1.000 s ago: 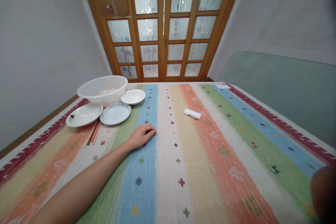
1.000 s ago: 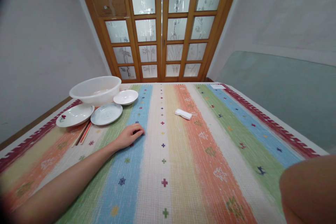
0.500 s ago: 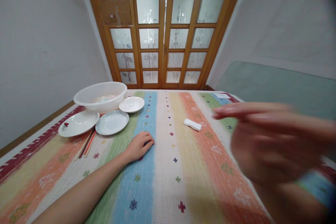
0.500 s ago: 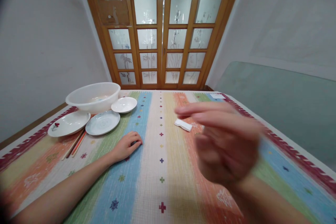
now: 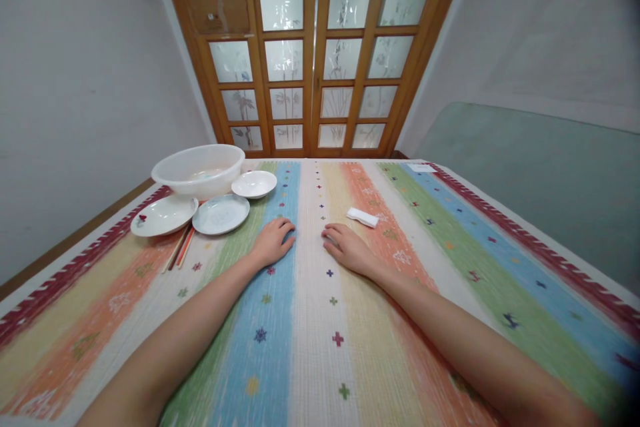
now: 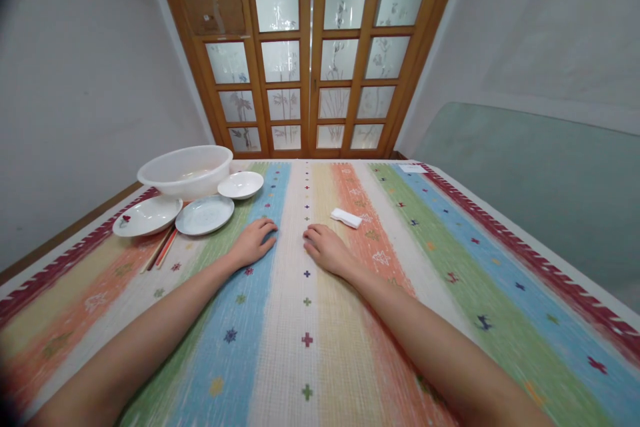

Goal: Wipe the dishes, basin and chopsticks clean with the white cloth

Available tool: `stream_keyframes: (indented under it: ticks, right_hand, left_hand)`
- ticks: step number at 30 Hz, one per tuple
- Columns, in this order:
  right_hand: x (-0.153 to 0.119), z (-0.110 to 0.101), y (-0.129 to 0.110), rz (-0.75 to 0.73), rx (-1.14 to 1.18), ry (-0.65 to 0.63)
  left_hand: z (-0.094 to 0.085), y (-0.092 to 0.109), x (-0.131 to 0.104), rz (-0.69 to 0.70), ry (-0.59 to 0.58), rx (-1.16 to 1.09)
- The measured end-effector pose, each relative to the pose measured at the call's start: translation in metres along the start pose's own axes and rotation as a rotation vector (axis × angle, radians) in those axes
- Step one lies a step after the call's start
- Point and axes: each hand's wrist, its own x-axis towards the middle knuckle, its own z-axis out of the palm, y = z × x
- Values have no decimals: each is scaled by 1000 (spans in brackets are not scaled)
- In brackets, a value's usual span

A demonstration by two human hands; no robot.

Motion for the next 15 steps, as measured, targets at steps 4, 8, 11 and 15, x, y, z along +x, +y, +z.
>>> stream_keyframes:
  ticks: [4,8,11,15]
  right_hand:
    - [1,3,4,-9,-6,1]
    - [-2,2,2,-9,41,14]
    - [0,-25,-13,5,116,120]
    - [-2,-102,-55,-29,187,602]
  left_hand:
    - [-1,-5,-8,32,-24,-25]
    - [-5,-6,-14,50,-41,-39]
    - [-10,-5,-16,50,-53,-61]
    - [-19,-1,-18,58,-91,-69]
